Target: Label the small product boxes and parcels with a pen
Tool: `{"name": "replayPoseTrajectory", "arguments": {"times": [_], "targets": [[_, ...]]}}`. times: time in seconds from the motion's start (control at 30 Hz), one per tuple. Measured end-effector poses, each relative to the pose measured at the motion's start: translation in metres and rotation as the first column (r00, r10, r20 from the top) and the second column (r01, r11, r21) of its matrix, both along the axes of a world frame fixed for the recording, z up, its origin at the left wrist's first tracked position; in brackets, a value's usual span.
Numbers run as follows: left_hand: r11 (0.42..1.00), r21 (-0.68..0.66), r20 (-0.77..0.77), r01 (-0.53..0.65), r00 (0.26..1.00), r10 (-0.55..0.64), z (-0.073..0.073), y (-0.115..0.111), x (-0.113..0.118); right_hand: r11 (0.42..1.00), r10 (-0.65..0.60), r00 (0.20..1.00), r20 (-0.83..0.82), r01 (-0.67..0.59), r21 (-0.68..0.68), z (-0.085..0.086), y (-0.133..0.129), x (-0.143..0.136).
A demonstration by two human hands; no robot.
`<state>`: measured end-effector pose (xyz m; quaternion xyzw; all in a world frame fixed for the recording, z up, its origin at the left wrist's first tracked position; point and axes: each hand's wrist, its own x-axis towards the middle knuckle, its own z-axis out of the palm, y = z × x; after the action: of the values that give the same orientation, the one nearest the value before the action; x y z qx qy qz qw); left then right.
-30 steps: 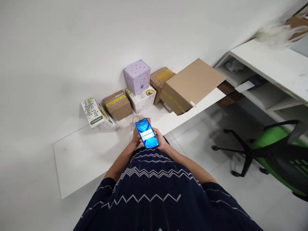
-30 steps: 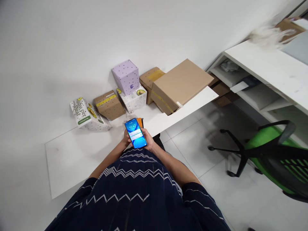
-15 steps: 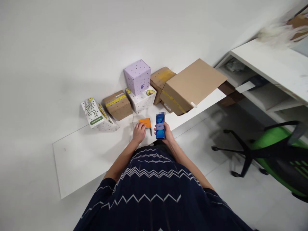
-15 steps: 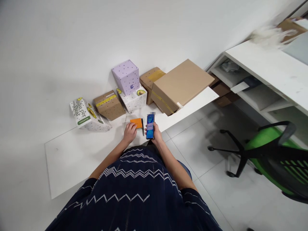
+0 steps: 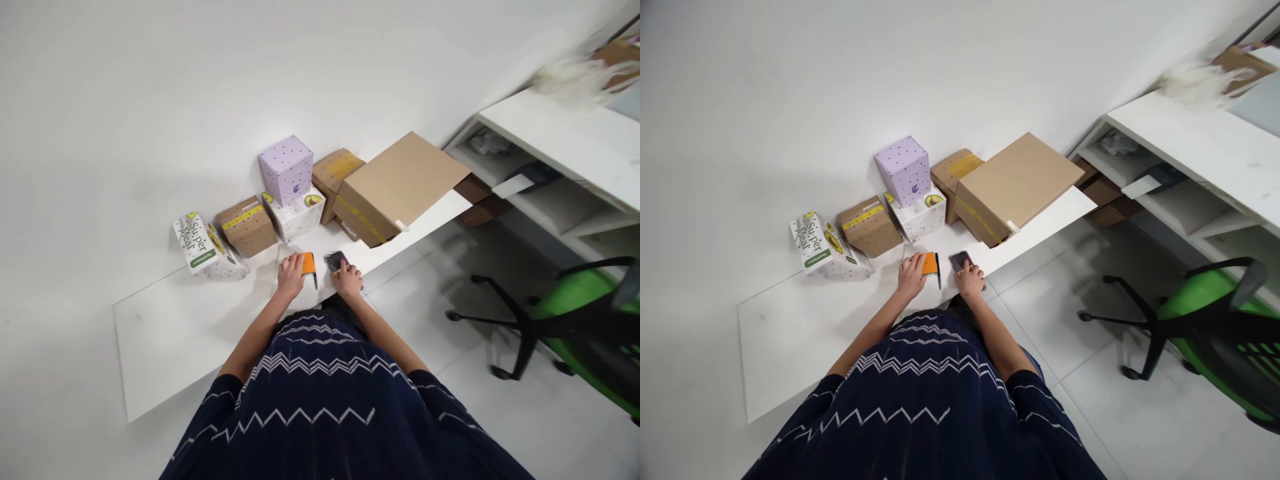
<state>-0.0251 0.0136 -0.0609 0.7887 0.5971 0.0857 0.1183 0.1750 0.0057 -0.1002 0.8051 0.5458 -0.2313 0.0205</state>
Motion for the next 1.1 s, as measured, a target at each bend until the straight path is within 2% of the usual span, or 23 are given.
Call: {"name": "replayPoseTrajectory", "arguments": {"times": [0.23,0.37,0.5,0.7,0.83,0.93,1.0,1.03,1.1], "targets": [[0.989,-0.070,-0.082,-0.129,0.989,0.123,0.007,0.010,-0.004,0.999,0.047,0.999,0.008,-0.047,0.003,-0.004,0.006,0.000],[0.969,-0.123,-0.083,-0.216,0.975,0.207,0.002,0.026,-0.012,0.997,0.076,0.997,-0.014,-0.076,0.001,-0.005,0.005,0.006],[0.969,-0.143,-0.087,-0.203,0.977,0.192,-0.005,0.051,-0.007,0.996,0.091,0.995,-0.037,-0.091,-0.009,-0.008,0.002,0.010],[0.984,-0.136,0.101,-0.117,0.986,0.131,-0.011,0.090,0.030,0.995,0.088,0.990,-0.114,-0.092,-0.027,-0.017,-0.004,0.014],[0.996,-0.066,0.301,-0.052,0.951,0.069,-0.012,0.099,0.053,0.995,0.097,0.989,-0.109,-0.099,-0.014,-0.021,-0.006,0.014],[0.998,0.058,0.380,0.019,0.924,-0.040,0.000,0.091,0.048,0.994,0.103,0.990,-0.095,-0.105,-0.014,-0.021,-0.008,0.013],[0.986,0.166,0.369,-0.001,0.928,-0.061,0.018,0.085,0.027,0.994,0.103,0.991,-0.088,-0.105,-0.020,-0.019,-0.009,0.012],[0.974,0.218,0.350,-0.059,0.937,-0.022,0.029,0.083,0.012,0.994,0.101,0.991,-0.087,-0.103,-0.026,-0.018,-0.009,0.011],[0.920,0.301,0.302,-0.252,0.940,0.159,0.056,0.082,-0.023,0.995,0.095,0.992,-0.086,-0.098,-0.035,-0.015,-0.009,0.010]]}}
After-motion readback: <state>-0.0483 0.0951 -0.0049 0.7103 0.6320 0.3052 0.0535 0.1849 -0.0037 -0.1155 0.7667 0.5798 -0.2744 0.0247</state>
